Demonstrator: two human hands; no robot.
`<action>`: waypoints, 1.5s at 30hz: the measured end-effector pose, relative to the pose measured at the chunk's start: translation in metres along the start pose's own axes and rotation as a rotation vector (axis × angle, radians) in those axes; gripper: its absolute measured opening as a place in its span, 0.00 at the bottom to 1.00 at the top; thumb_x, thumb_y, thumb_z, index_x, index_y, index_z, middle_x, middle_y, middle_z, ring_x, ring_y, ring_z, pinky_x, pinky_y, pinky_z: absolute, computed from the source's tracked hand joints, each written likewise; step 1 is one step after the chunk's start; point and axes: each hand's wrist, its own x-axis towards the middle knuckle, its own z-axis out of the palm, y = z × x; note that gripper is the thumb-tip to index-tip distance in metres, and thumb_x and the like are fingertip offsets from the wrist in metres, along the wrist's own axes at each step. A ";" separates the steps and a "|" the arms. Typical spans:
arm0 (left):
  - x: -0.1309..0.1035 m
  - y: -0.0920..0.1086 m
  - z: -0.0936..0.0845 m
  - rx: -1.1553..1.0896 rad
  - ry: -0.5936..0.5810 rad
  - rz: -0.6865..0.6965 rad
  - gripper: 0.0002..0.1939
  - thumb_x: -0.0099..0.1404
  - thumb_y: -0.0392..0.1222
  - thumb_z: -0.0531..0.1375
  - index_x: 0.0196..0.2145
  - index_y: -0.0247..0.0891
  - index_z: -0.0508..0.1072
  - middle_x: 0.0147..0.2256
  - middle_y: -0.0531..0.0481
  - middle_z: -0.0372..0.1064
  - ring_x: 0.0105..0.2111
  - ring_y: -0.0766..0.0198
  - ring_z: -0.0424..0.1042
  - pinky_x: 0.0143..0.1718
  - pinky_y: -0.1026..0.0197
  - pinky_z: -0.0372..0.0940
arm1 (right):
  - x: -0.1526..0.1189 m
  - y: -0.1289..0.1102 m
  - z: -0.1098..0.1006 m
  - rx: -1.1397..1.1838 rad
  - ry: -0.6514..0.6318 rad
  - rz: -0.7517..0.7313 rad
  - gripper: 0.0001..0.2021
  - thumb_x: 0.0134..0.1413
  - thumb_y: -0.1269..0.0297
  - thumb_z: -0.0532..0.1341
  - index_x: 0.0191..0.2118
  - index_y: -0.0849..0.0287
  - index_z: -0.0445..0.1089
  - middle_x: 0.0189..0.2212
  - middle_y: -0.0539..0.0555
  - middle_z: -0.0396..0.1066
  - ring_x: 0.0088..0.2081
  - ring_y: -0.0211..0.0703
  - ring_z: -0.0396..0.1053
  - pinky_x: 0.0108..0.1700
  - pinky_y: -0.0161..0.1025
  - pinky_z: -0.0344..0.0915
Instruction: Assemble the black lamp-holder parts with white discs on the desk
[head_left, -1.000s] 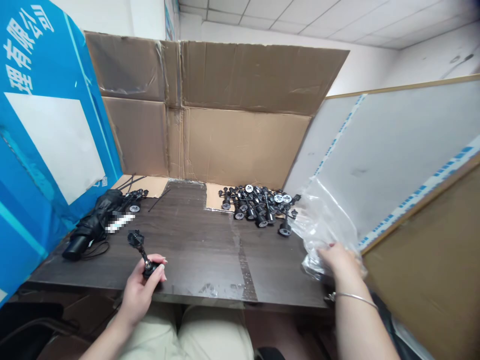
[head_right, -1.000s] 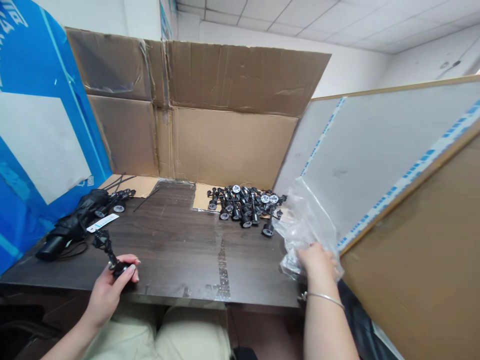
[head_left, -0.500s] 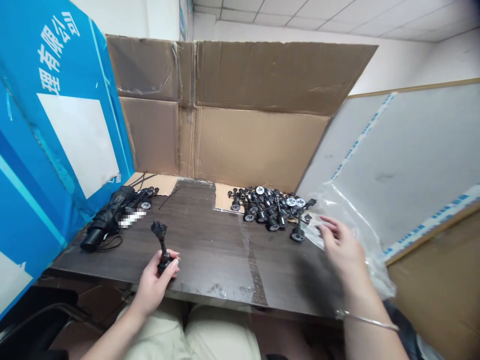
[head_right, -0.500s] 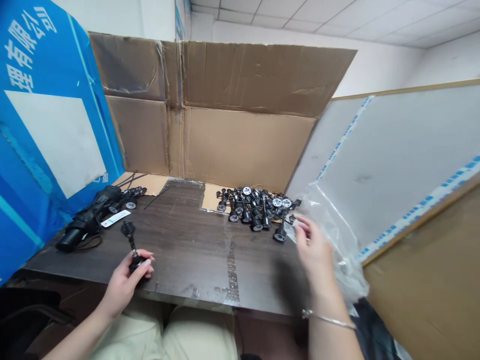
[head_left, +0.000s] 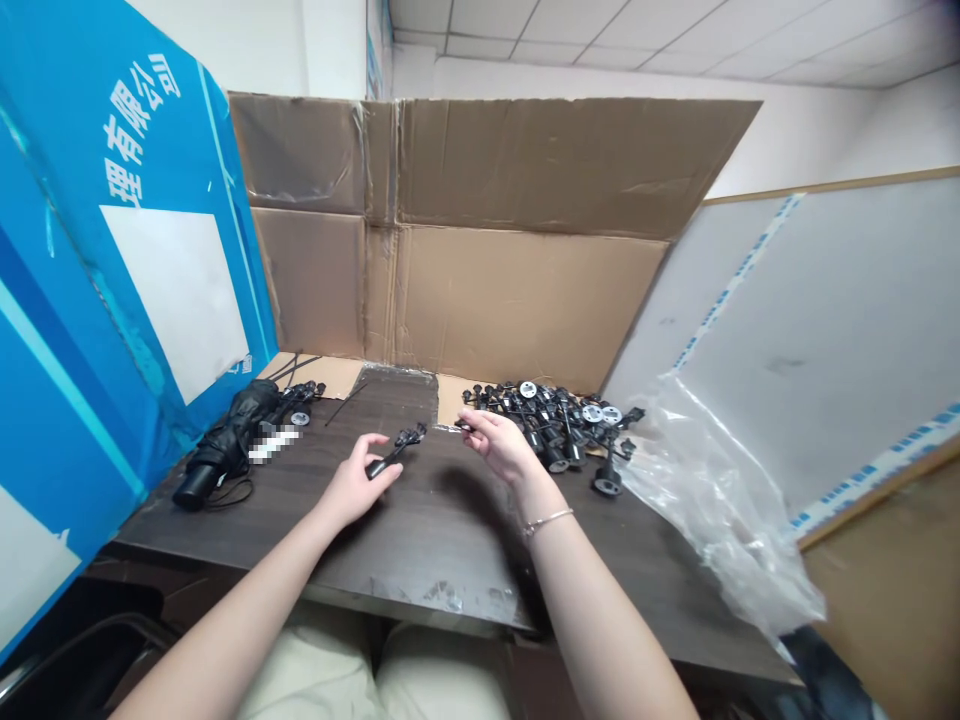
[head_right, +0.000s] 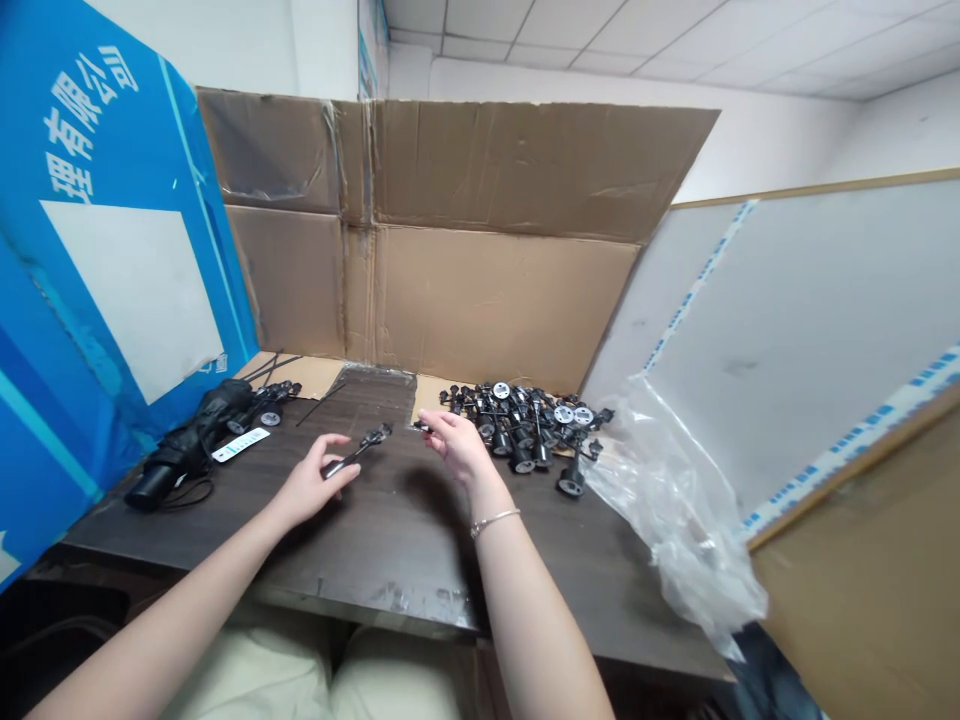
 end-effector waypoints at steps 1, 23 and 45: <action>0.009 0.001 0.001 0.025 0.002 0.009 0.19 0.56 0.48 0.56 0.44 0.41 0.58 0.27 0.56 0.68 0.21 0.67 0.68 0.30 0.62 0.63 | 0.006 0.005 0.000 0.090 0.025 0.031 0.15 0.23 0.60 0.70 0.23 0.61 0.70 0.21 0.48 0.68 0.22 0.31 0.64 0.24 0.29 0.61; 0.013 -0.011 0.029 0.243 -0.042 0.398 0.09 0.56 0.38 0.55 0.37 0.40 0.67 0.37 0.50 0.68 0.39 0.62 0.67 0.43 0.60 0.61 | 0.014 0.067 -0.013 0.055 0.317 -0.042 0.16 0.25 0.60 0.70 0.25 0.63 0.71 0.22 0.51 0.71 0.20 0.31 0.64 0.20 0.29 0.62; 0.012 -0.012 0.031 0.249 -0.048 0.397 0.10 0.56 0.37 0.55 0.38 0.40 0.67 0.38 0.50 0.67 0.40 0.62 0.67 0.44 0.60 0.61 | 0.009 0.067 -0.003 0.038 0.169 0.015 0.10 0.29 0.65 0.67 0.24 0.62 0.71 0.21 0.50 0.69 0.20 0.32 0.64 0.25 0.33 0.66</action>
